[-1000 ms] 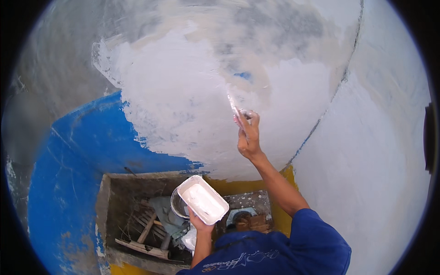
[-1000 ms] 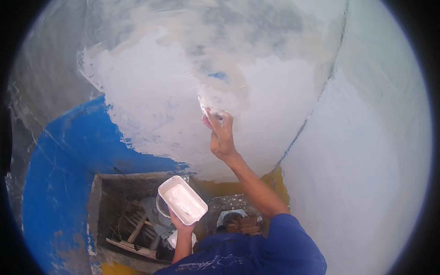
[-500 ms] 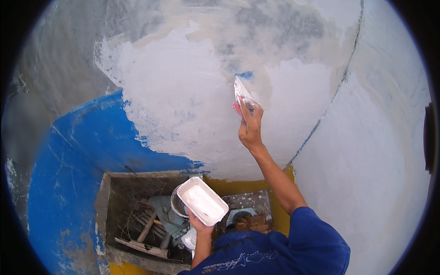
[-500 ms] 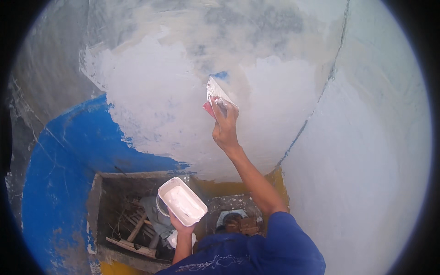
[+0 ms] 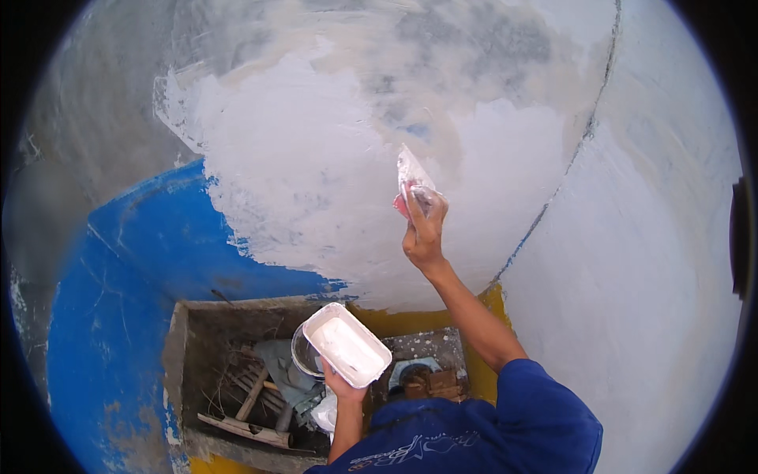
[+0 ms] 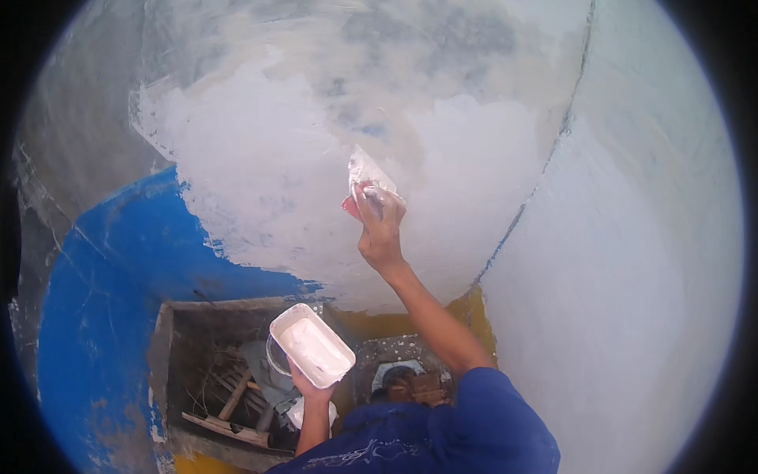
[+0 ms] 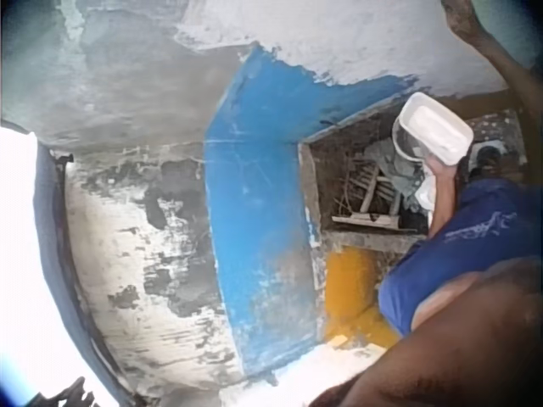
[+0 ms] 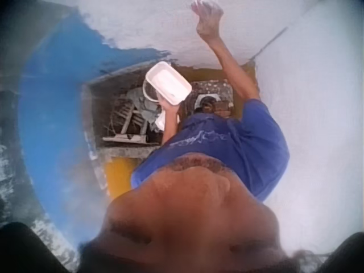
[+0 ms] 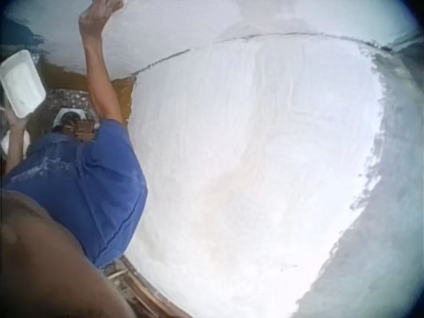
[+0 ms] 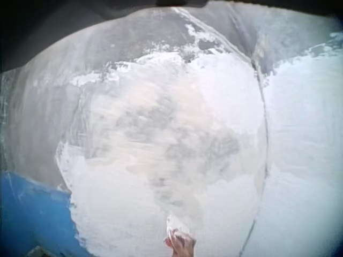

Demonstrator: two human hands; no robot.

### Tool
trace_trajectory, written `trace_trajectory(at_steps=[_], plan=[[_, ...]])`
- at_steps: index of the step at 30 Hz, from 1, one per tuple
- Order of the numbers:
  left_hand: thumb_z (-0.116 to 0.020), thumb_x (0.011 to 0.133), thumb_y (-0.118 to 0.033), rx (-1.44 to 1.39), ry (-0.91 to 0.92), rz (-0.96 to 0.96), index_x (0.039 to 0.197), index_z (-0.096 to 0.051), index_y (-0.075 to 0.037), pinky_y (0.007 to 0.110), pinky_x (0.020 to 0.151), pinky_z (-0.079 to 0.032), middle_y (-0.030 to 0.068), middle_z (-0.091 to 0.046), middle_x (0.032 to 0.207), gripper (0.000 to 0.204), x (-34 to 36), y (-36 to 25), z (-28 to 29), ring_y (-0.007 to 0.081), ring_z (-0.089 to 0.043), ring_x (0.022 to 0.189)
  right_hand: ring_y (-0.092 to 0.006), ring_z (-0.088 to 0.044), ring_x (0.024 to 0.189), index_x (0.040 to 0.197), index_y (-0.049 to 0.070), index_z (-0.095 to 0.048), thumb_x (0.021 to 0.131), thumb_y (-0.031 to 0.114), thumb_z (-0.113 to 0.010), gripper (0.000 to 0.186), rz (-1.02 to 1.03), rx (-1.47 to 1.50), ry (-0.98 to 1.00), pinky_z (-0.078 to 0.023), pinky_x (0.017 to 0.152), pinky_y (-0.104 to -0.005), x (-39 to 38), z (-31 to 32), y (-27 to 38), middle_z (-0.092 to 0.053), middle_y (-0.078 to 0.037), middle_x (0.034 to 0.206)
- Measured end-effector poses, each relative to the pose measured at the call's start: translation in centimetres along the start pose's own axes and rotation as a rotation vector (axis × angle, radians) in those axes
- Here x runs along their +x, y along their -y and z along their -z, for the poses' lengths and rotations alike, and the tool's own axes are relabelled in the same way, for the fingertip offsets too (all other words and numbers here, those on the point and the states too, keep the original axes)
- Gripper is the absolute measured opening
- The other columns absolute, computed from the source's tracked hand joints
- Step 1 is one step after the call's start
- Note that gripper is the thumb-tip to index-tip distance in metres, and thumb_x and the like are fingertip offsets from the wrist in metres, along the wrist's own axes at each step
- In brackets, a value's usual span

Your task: The person applies plaster to a wall using a spatula, scooping more material from a white container as needed.

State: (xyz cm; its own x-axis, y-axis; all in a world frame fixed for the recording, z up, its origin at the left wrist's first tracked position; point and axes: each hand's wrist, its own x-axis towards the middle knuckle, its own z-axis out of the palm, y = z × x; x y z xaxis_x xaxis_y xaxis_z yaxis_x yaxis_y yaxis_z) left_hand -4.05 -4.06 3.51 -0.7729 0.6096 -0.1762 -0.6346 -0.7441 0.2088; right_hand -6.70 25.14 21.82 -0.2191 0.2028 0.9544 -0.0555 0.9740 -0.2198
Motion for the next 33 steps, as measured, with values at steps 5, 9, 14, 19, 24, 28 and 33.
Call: trace_trajectory(at_steps=[5,9,14,19,24,28,33], plan=[[-0.04,0.101,-0.057,0.024,0.024,-0.015,0.152,-0.037,-0.017,0.056,0.11,-0.041,0.0075,-0.047,0.15,0.065,-0.1,0.2,0.1,0.0346,-0.051,0.132,-0.0323,-0.045,0.121,0.14,0.002,-0.057,0.078,-0.016,-0.05,0.064,-0.121,-0.128,-0.334,-0.04,0.1,-0.0396,4.5,3.2,-5.4,-0.051,-0.018,0.125],[-0.04,0.101,-0.057,-0.013,0.003,0.015,0.152,-0.038,-0.016,0.057,0.11,-0.041,0.008,-0.047,0.15,0.065,-0.1,0.2,-0.1,0.0348,-0.051,0.132,-0.0365,-0.043,0.121,0.135,0.006,-0.062,0.07,-0.016,-0.051,0.07,-0.007,-0.11,-0.036,-0.033,0.107,-0.0461,1.1,0.2,-3.1,-0.051,-0.017,0.13],[-0.04,0.1,-0.058,-0.004,0.055,0.042,0.155,-0.033,-0.016,0.055,0.116,-0.034,0.0073,-0.042,0.155,0.069,-0.2,0.0,0.2,0.0352,-0.044,0.139,-0.0331,-0.046,0.122,0.131,0.012,-0.065,0.072,-0.014,-0.054,0.065,0.073,0.08,0.107,-0.035,0.105,-0.0447,-0.3,-0.8,-1.0,-0.053,-0.012,0.128],[-0.04,0.101,-0.056,-0.015,0.019,-0.034,0.152,-0.037,-0.016,0.056,0.11,-0.042,0.0087,-0.047,0.149,0.065,-0.1,0.1,-0.4,0.0347,-0.05,0.132,-0.032,-0.049,0.112,0.136,0.006,-0.062,0.082,-0.019,-0.052,0.06,-0.016,-0.038,-0.327,-0.041,0.099,-0.0383,9.1,4.4,-4.0,-0.055,-0.015,0.121],[-0.041,0.101,-0.056,-0.043,0.001,-0.023,0.151,-0.038,-0.016,0.056,0.11,-0.042,0.0085,-0.049,0.148,0.064,0.1,0.2,-0.5,0.0346,-0.051,0.132,-0.032,-0.048,0.118,0.133,0.01,-0.065,0.071,-0.018,-0.053,0.069,0.114,-0.151,-0.024,-0.037,0.104,-0.0399,8.6,3.2,-2.5,-0.056,-0.011,0.124],[-0.041,0.101,-0.056,-0.04,0.005,0.012,0.151,-0.039,-0.016,0.056,0.109,-0.042,0.0083,-0.049,0.147,0.064,-0.1,0.4,-1.1,0.0347,-0.051,0.132,-0.0319,-0.047,0.12,0.135,0.017,-0.063,0.069,-0.013,-0.055,0.073,0.132,0.034,0.219,-0.035,0.102,-0.0444,4.0,0.7,-0.1,-0.053,-0.009,0.126],[-0.041,0.101,-0.056,-0.035,-0.008,-0.015,0.151,-0.039,-0.016,0.056,0.109,-0.042,0.0087,-0.05,0.147,0.064,0.4,0.3,-0.7,0.0348,-0.052,0.131,-0.0328,-0.042,0.12,0.135,0.019,-0.063,0.068,-0.012,-0.055,0.074,0.089,-0.051,-0.009,-0.032,0.103,-0.045,3.3,0.5,-1.4,-0.051,-0.01,0.127]])
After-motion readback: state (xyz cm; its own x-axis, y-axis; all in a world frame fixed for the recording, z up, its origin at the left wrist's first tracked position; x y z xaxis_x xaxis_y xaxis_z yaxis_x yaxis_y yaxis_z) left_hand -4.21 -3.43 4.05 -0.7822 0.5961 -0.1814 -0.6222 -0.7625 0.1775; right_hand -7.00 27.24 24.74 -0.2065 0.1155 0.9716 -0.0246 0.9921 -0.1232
